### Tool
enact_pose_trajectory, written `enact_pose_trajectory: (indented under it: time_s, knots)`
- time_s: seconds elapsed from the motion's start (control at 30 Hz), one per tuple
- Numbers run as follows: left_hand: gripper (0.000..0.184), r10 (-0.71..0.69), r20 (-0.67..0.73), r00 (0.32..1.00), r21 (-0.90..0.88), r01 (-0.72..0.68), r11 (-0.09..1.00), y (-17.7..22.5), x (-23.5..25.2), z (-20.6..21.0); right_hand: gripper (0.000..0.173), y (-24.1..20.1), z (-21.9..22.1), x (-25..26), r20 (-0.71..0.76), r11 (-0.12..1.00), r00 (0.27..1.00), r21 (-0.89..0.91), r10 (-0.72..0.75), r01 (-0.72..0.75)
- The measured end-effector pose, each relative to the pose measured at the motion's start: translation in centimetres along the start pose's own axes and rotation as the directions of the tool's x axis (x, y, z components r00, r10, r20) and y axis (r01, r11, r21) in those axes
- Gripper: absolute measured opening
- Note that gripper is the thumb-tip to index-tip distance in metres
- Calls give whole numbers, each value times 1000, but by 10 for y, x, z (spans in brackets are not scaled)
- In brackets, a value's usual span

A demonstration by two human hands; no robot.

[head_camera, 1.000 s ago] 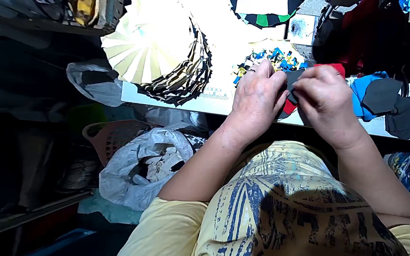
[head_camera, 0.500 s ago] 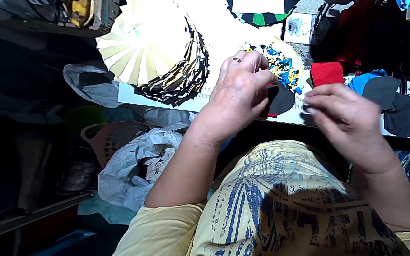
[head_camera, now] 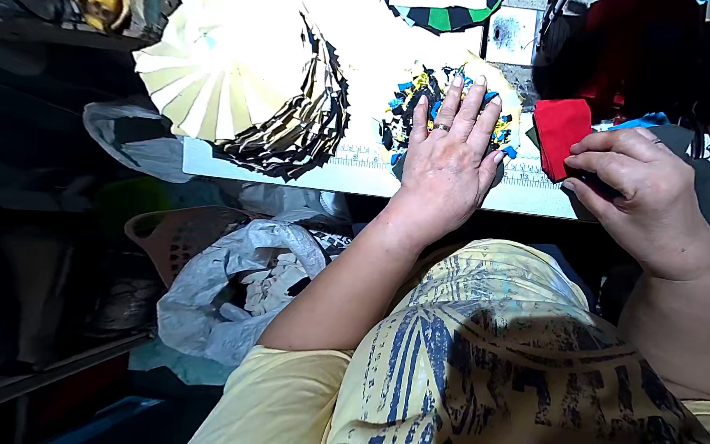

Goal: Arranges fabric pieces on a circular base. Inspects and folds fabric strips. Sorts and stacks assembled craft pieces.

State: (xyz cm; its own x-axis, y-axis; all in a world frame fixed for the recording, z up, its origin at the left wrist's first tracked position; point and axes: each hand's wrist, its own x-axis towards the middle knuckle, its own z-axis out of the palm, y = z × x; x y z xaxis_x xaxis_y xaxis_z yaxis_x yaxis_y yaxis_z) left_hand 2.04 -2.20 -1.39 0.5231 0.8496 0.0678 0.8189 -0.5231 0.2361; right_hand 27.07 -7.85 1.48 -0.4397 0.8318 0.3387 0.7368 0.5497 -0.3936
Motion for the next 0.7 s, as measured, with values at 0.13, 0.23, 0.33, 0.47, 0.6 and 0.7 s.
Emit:
enact_pose_trajectory:
  time_s: [0.13, 0.23, 0.33, 0.47, 0.6, 0.7]
  knots:
    - [61, 2, -1, 1000, -2, -2, 1000, -1, 1, 0, 14, 3, -1, 1, 0, 999, 1000, -11, -31, 31]
    - [61, -7, -3, 1000, -8, 7, 1000, -1, 1, 1, 15, 4, -1, 1, 18, 999, 999, -20, -46, 46]
    - [61, 2, -16, 1000, -1, -2, 1000, -1, 0, 1, 12, 7, 2, 1, -13, 999, 999, 5, -45, 45]
    - [61, -1, -7, 1000, -2, 1, 1000, -1, 1, 1, 13, 7, 2, 0, -23, 999, 999, 3, -46, 46]
    - [61, 7, -30, 1000, -1, -7, 1000, -1, 1, 2, 13, 12, 8, 0, -69, 999, 996, 8, -47, 48]
    - [60, 3, -37, 999, -3, -3, 1000, -1, 1, 2, 13, 12, 8, 0, -66, 998, 996, 12, -56, 57]
